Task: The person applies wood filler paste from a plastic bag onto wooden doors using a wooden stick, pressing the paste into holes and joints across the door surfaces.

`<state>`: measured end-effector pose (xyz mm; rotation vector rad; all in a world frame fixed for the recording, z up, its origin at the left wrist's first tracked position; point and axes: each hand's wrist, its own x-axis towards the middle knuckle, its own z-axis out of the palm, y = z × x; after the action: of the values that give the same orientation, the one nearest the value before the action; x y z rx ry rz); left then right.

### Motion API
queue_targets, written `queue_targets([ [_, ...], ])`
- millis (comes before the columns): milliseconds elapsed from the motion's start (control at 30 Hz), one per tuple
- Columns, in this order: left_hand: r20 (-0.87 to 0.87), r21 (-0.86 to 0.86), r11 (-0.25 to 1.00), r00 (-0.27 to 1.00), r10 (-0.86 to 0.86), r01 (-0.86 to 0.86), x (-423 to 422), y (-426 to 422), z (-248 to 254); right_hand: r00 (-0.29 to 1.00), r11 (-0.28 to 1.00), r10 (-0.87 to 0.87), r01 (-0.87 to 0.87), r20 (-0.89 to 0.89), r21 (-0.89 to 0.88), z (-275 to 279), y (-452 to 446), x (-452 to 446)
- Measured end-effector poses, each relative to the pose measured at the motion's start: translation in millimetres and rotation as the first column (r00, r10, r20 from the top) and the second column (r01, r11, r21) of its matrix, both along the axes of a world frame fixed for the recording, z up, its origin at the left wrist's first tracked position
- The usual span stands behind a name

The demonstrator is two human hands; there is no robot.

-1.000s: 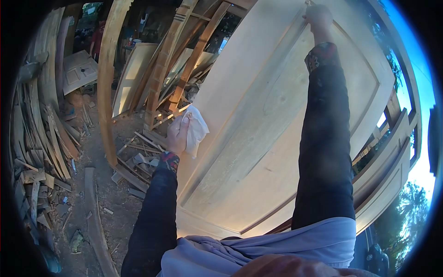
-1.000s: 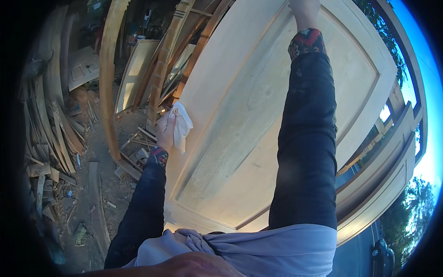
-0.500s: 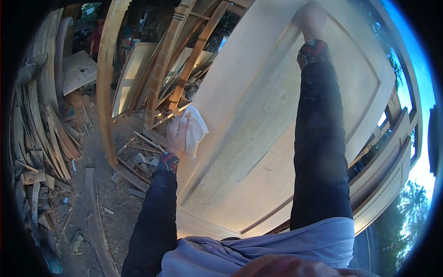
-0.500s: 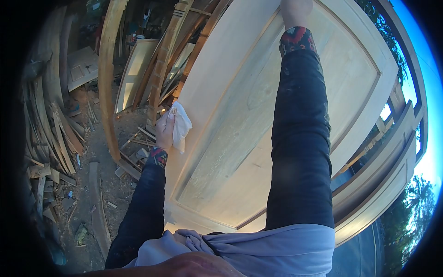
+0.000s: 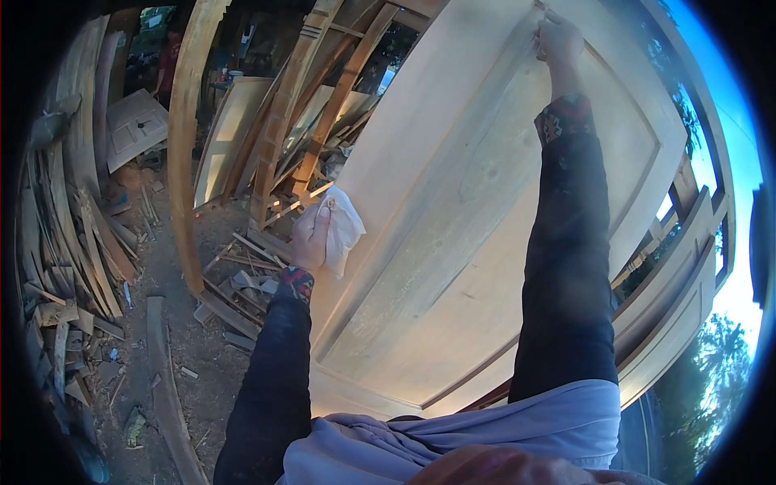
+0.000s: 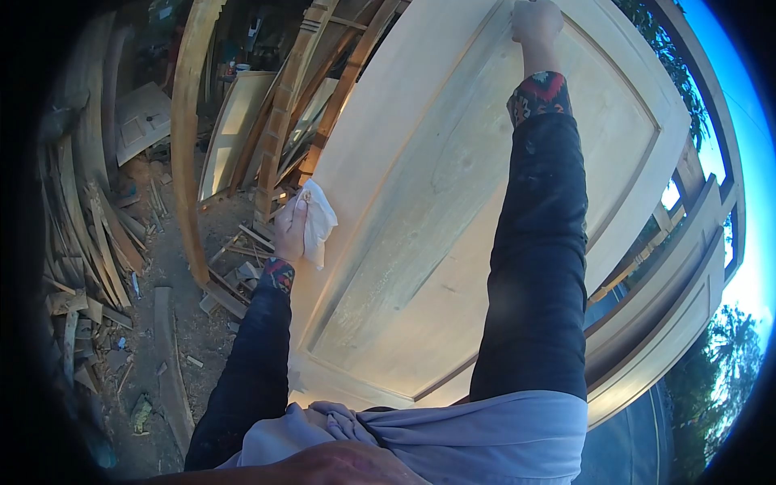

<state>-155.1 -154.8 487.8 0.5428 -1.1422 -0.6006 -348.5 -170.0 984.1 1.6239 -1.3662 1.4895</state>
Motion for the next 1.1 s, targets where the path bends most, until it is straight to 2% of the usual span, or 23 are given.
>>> queue_targets([
  [67,-0.004,-0.002,1.000,1.000,-0.006,0.006,0,0,1,0.996,0.996,-0.086,0.086,0.004,0.039,-10,15,24],
  [167,0.012,-0.001,1.000,1.000,-0.006,0.006,1,1,1,0.988,0.989,-0.130,0.124,-0.084,-0.078,-16,20,41],
  [267,0.005,-0.012,1.000,1.000,0.013,-0.013,1,2,3,0.814,0.810,-0.462,0.228,-0.351,-0.540,20,-58,-11],
  [300,0.002,-0.013,1.000,1.000,0.016,-0.016,1,1,3,0.735,0.797,-0.571,0.388,-0.367,-0.463,18,-58,-5],
  [367,-0.003,-0.015,1.000,1.000,0.017,-0.017,0,1,3,0.526,0.667,-0.733,0.680,-0.432,-0.304,12,-60,7],
  [467,0.082,0.090,0.993,0.993,-0.085,0.077,6,-3,-5,0.628,0.732,-0.678,0.622,-0.381,-0.278,16,-61,7],
  [567,0.033,-0.008,1.000,0.999,0.028,-0.028,1,-2,-1,0.395,0.684,-0.627,0.693,-0.671,-0.230,33,-40,0],
  [600,0.025,-0.018,0.999,0.999,0.031,-0.031,0,0,0,0.671,0.801,-0.488,0.598,-0.558,0.019,31,-25,5],
  [633,0.017,-0.028,0.999,0.999,0.036,-0.036,0,1,1,0.876,0.878,-0.319,0.417,-0.362,0.235,25,-7,13],
  [667,0.008,-0.039,0.998,0.999,0.043,-0.043,1,1,2,0.984,0.904,-0.140,0.171,-0.106,0.392,22,2,19],
  [700,0.011,-0.034,0.999,0.999,0.039,-0.039,1,2,3,1.000,0.922,-0.026,0.019,0.011,0.387,28,-4,10],
  [767,0.018,-0.020,0.999,0.999,0.030,-0.029,2,3,4,0.949,0.903,0.203,-0.276,0.240,0.330,48,-22,-26],
  [867,0.053,0.063,0.996,0.997,-0.064,0.060,6,2,1,0.998,0.940,0.066,-0.066,0.010,0.334,68,-13,-39],
  [933,0.013,-0.003,1.000,1.000,-0.016,0.016,3,0,1,0.976,0.974,-0.039,0.085,-0.217,0.208,67,-2,-30],
  [1000,-0.006,-0.028,1.000,1.000,0.007,-0.007,0,1,3,0.894,0.978,-0.166,0.203,-0.417,0.046,63,15,-19],
  [1100,-0.005,-0.013,1.000,1.000,0.006,-0.006,2,5,6,0.676,0.924,-0.381,0.299,-0.631,-0.237,51,39,-4],
])
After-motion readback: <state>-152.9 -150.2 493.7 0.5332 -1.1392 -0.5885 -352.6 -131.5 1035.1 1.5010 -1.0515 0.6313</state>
